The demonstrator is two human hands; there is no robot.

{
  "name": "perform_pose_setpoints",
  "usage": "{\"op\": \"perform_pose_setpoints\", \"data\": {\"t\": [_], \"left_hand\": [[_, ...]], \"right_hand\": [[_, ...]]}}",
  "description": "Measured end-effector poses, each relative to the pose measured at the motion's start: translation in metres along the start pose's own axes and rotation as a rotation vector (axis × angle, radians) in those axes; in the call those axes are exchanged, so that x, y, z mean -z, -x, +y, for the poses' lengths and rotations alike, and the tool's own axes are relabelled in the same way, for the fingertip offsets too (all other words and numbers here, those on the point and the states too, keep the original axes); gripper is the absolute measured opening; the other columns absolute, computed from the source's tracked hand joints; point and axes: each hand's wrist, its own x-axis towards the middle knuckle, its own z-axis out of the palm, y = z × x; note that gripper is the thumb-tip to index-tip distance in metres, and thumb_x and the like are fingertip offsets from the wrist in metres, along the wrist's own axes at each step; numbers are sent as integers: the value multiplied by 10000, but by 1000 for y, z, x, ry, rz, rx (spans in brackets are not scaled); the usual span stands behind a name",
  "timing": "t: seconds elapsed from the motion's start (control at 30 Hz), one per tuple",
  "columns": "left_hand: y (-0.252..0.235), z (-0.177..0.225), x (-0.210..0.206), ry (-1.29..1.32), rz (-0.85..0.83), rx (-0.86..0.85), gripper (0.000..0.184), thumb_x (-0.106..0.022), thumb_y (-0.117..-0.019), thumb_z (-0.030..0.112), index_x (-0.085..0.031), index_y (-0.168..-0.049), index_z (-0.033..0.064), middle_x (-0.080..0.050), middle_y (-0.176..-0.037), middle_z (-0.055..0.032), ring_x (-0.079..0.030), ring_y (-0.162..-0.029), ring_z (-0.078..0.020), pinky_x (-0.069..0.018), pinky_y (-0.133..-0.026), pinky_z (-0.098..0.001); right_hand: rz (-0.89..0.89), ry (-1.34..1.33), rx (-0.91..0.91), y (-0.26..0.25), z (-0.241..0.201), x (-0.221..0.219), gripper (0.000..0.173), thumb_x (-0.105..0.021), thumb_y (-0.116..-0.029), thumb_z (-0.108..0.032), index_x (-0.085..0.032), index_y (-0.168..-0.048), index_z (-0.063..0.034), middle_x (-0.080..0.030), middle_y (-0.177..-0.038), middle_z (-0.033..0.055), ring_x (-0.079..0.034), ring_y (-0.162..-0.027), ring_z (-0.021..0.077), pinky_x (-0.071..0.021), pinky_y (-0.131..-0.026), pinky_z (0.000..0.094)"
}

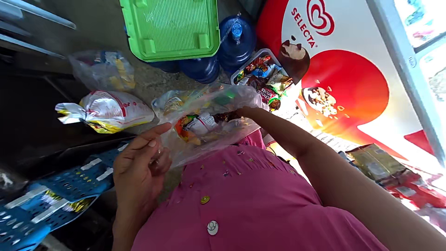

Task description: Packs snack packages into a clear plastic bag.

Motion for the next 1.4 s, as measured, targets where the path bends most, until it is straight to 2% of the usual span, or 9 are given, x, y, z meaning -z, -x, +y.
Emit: {"op": "perform_pose_setpoints", "data": {"t": [0.07, 0.13, 0.2, 0.3, 0.4, 0.6, 0.9, 1.23, 1.4], "left_hand": [[-3, -2, 3, -19, 3, -8, 359, -413, -1033, 93, -719, -1216, 126, -514, -643, 128, -372, -459, 37, -329, -428, -107], [-7, -7, 5, -45, 9, -5, 364, -409, -1034, 92, -715, -1229, 122, -516, -639, 130, -371, -456, 36, -328, -427, -108], [-12, -13, 5, -73, 14, 8, 370, -398, -1029, 85, -708, -1228, 120, -518, -637, 135, -373, -454, 40, -329, -426, -107], [-22, -29, 6, -110, 60, 38, 384, -369, -1019, 60, -701, -1208, 105, -538, -636, 136, -392, -449, 43, -346, -425, -107], [-35, -49, 11, -129, 121, 83, 383, -346, -1028, 39, -675, -1223, 68, -523, -636, 115, -391, -446, 30, -348, -421, -114], [-47, -76, 11, -147, 162, 138, 380, -340, -1041, 31, -661, -1245, 44, -465, -597, 112, -372, -429, 20, -339, -413, -124], [-47, -77, 0, -176, 174, 147, 389, -332, -1037, 37, -648, -1264, 33, -433, -564, 121, -350, -412, 19, -327, -406, -131], [-41, -81, -12, -206, 216, 158, 382, -330, -1040, 40, -658, -1233, 58, -439, -560, 122, -355, -413, 18, -320, -396, -130], [-40, -78, -21, -220, 214, 149, 404, -308, -1028, 31, -653, -1237, 53, -421, -551, 138, -344, -412, 26, -311, -397, -125]], "right_hand": [[248, -119, 145, -10, 27, -25, 409, -482, -1084, -131, -515, -1438, 71, -510, -1490, 274, -462, -1411, 398, -323, -1181, 510], [525, -119, 382, -44, 69, -55, 414, -471, -1085, -168, -530, -1439, 37, -536, -1460, 285, -485, -1392, 434, -343, -1165, 587], [655, -113, 450, -32, 71, -43, 363, -535, -1033, -118, -612, -1372, -15, -600, -1395, 243, -559, -1323, 413, -424, -1117, 590], [885, -346, 667, 2, 70, -31, 237, -629, -929, 21, -687, -1149, 90, -677, -1139, 281, -677, -1061, 407, -538, -961, 523], [963, -583, 770, 27, 92, -28, 283, -645, -922, -2, -660, -1191, 85, -669, -1180, 222, -667, -1094, 264, -563, -948, 408], [1080, -909, 515, 85, 174, -42, 324, -614, -942, -29, -558, -1250, 53, -679, -1122, 88, -672, -979, 81, -575, -895, 306], [1040, -1026, -224, 51, 275, -109, 386, -646, -996, -159, -551, -1305, 51, -660, -1218, 244, -687, -990, 326, -537, -903, 530], [862, -1196, -429, -21, 320, -163, 396, -633, -1009, -174, -584, -1348, 27, -640, -1294, 248, -653, -1139, 380, -536, -949, 572], [1037, -1507, -486, -22, 330, -147, 309, -624, -963, 7, -617, -1267, 65, -647, -1219, 218, -678, -999, 243, -582, -885, 387]]}}
